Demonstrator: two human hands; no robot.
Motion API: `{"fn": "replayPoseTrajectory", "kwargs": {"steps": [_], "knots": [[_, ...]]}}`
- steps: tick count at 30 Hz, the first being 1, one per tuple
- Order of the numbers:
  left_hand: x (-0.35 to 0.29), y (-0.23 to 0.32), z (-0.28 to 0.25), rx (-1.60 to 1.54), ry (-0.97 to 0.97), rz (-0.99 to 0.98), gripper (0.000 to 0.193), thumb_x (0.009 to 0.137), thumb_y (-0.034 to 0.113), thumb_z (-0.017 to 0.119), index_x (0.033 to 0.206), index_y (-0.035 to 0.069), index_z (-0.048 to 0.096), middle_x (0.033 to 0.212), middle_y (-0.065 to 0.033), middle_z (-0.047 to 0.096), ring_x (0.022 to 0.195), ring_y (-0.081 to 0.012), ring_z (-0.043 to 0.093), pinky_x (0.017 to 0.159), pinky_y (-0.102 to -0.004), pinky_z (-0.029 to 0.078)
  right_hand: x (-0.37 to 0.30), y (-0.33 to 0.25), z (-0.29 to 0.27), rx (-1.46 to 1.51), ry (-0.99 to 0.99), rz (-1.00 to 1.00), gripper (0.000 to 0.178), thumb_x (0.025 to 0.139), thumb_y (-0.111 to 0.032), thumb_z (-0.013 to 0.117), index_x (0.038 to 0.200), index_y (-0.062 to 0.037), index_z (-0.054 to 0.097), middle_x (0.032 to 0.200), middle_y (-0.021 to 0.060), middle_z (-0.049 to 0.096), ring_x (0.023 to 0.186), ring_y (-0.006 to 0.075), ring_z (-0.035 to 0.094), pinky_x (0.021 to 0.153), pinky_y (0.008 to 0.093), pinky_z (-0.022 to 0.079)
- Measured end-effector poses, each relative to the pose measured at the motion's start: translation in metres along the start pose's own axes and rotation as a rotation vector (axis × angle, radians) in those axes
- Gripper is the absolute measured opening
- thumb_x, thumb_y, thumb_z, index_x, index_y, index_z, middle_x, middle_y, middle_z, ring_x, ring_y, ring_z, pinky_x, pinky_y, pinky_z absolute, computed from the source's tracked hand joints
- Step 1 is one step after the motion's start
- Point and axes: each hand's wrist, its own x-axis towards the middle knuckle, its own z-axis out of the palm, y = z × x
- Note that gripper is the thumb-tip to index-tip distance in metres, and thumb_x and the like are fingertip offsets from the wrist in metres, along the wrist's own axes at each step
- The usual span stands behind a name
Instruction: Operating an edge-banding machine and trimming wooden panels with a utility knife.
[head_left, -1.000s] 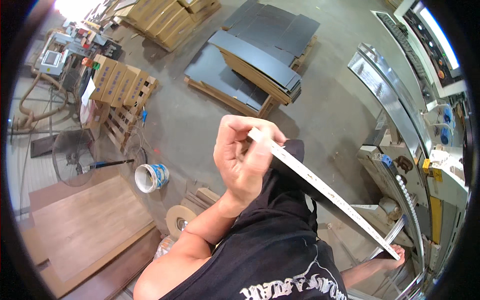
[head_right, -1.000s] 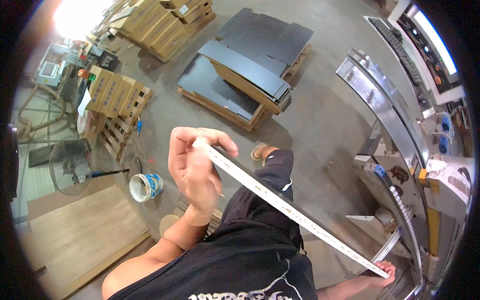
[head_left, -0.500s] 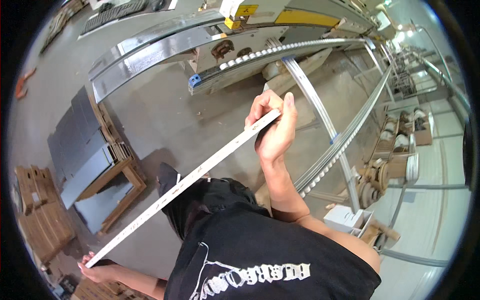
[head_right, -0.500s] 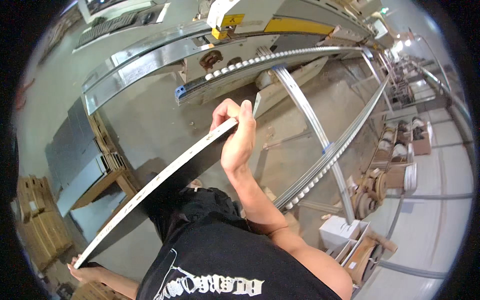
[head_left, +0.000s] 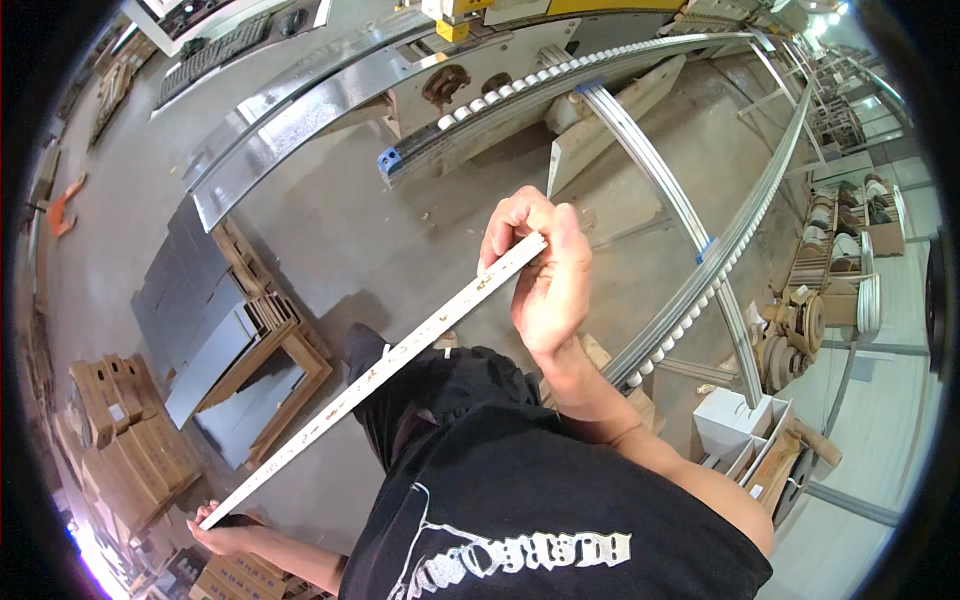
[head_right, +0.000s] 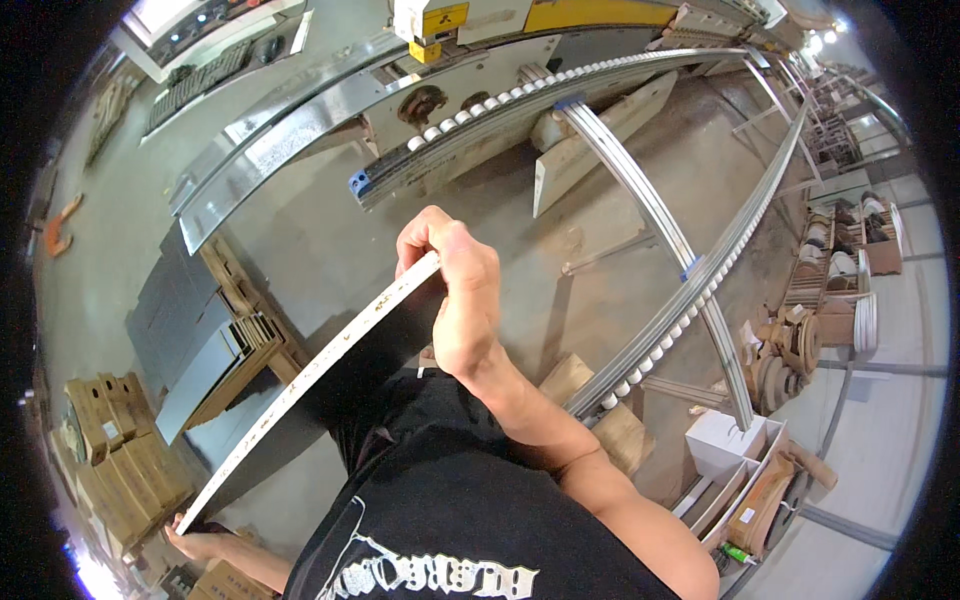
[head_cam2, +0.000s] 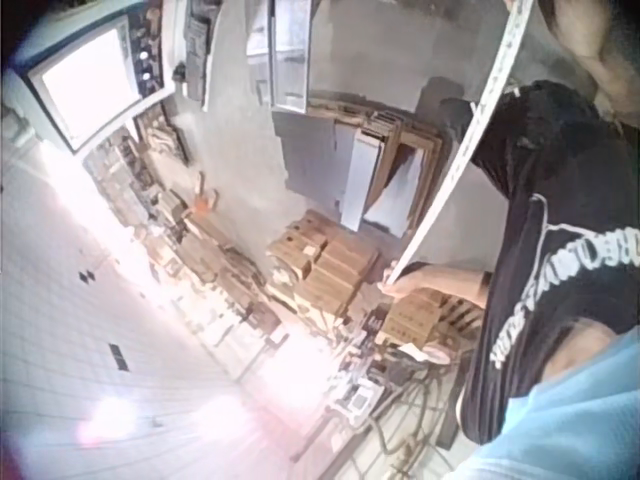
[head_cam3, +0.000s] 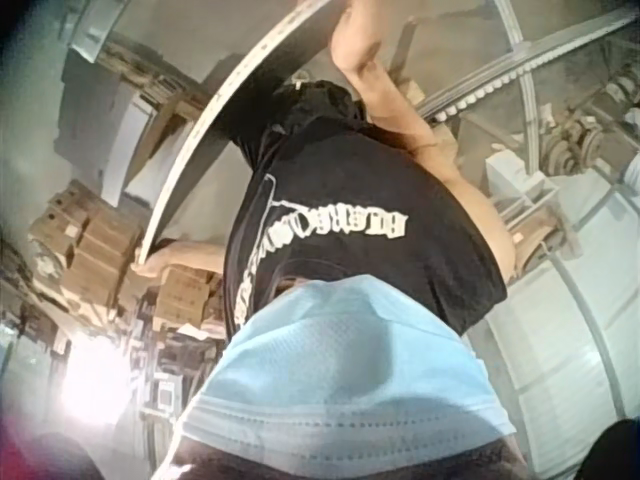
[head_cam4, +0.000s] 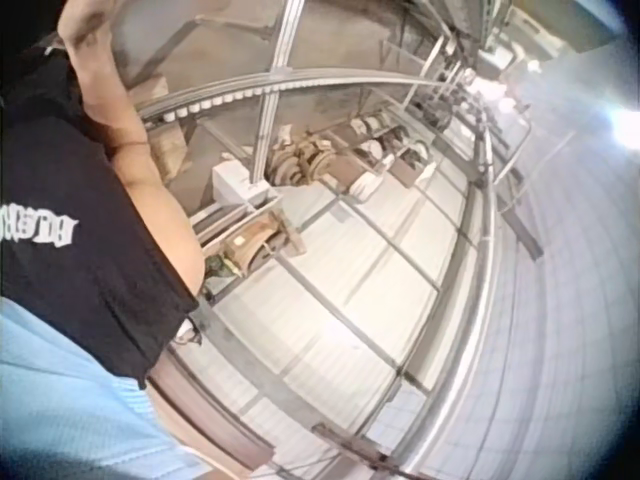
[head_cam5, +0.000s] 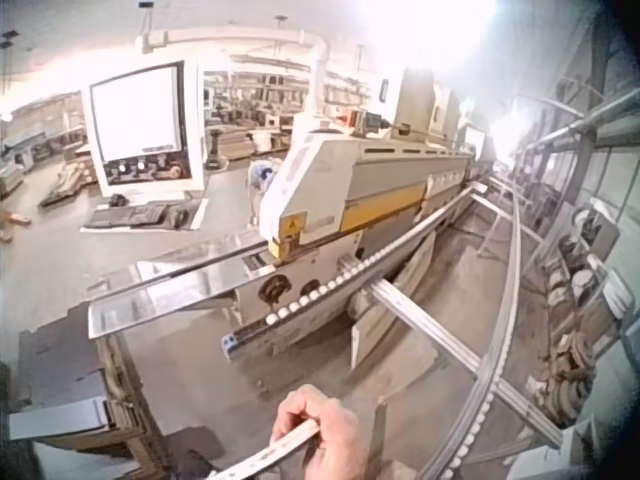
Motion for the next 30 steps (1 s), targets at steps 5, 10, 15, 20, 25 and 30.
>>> {"fn": "replayPoseTrajectory", "kwargs": {"steps": [5, 10, 15, 20, 25, 30], "knots": [[-0.002, 0.0, 0.0, 0.013, -0.023, -0.013, 0.031, 0.096, 0.026, 0.051, 0.078, 0.002, 0.047, 0.071, -0.0091, 0.049, 0.064, -0.0211, 0.048, 0.06, -0.0326, 0.043, 0.0, -0.007, 0.004, -0.151, 0.019, -0.098, 0.013, 0.09, -0.004, 0.052, 0.077, -0.0016, 0.05, 0.067, -0.001, 0.048, 0.059, 0.0029, 0.041, 0.052, 0.0208, 0.033], [-0.009, 0.007, 0.006, 0.011, -0.006, -0.001, 0.03, 0.097, 0.026, 0.049, 0.079, 0.003, 0.047, 0.071, -0.0083, 0.049, 0.064, -0.0207, 0.047, 0.06, -0.0327, 0.043, 0.004, 0.001, 0.011, -0.09, 0.072, -0.114, 0.011, 0.091, -0.007, 0.052, 0.083, 0.001, 0.054, 0.065, -0.0009, 0.049, 0.058, 0.0033, 0.042, 0.052, 0.0214, 0.034], [-0.006, 0.012, 0.004, 0.028, -0.334, 0.003, 0.04, 0.099, 0.041, 0.047, 0.081, 0.005, 0.05, 0.07, -0.005, 0.049, 0.067, -0.0178, 0.049, 0.063, -0.0313, 0.043, 0.02, 0.011, 0.007, -0.088, 0.129, -0.101, 0.03, 0.096, -0.014, 0.041, 0.079, 0.0036, 0.058, 0.065, 0.0024, 0.051, 0.062, 0.0078, 0.047, 0.057, 0.0233, 0.037], [0.009, -0.042, -0.007, 0.082, -0.338, -0.058, 0.069, 0.097, 0.055, 0.045, 0.138, -0.001, 0.043, 0.126, -0.0135, 0.054, 0.11, -0.0258, 0.054, 0.096, -0.042, 0.043, 0.034, 0.036, -0.002, -0.07, 0.086, -0.009, 0.053, 0.103, -0.031, 0.03, 0.073, 0.0014, 0.06, 0.068, 0.0046, 0.056, 0.068, 0.011, 0.05, 0.064, 0.0252, 0.039], [0.009, -0.033, 0.049, -0.064, -0.52, -0.212, 0.076, 0.093, 0.064, 0.047, 0.136, 0.001, 0.047, 0.133, -0.0167, 0.053, 0.117, -0.0251, 0.053, 0.093, -0.0367, 0.045, 0.06, 0.009, -0.01, -0.361, -0.267, -0.233, 0.034, 0.095, -0.036, 0.061, 0.092, -0.0021, 0.057, 0.079, 0.0033, 0.056, 0.078, 0.0106, 0.051, 0.073, 0.0254, 0.041], [0.032, -0.014, 0.119, -0.262, -0.618, -0.189, 0.076, 0.092, 0.066, 0.045, 0.132, 0.002, 0.052, 0.131, -0.0162, 0.055, 0.12, -0.0301, 0.05, 0.106, -0.0497, 0.034, 0.112, -0.097, 0.017, -0.418, -0.555, -0.435, 0.037, 0.092, -0.04, 0.063, 0.094, -0.0034, 0.059, 0.09, 0.0038, 0.058, 0.087, 0.0131, 0.054, 0.08, 0.0307, 0.044]]}}
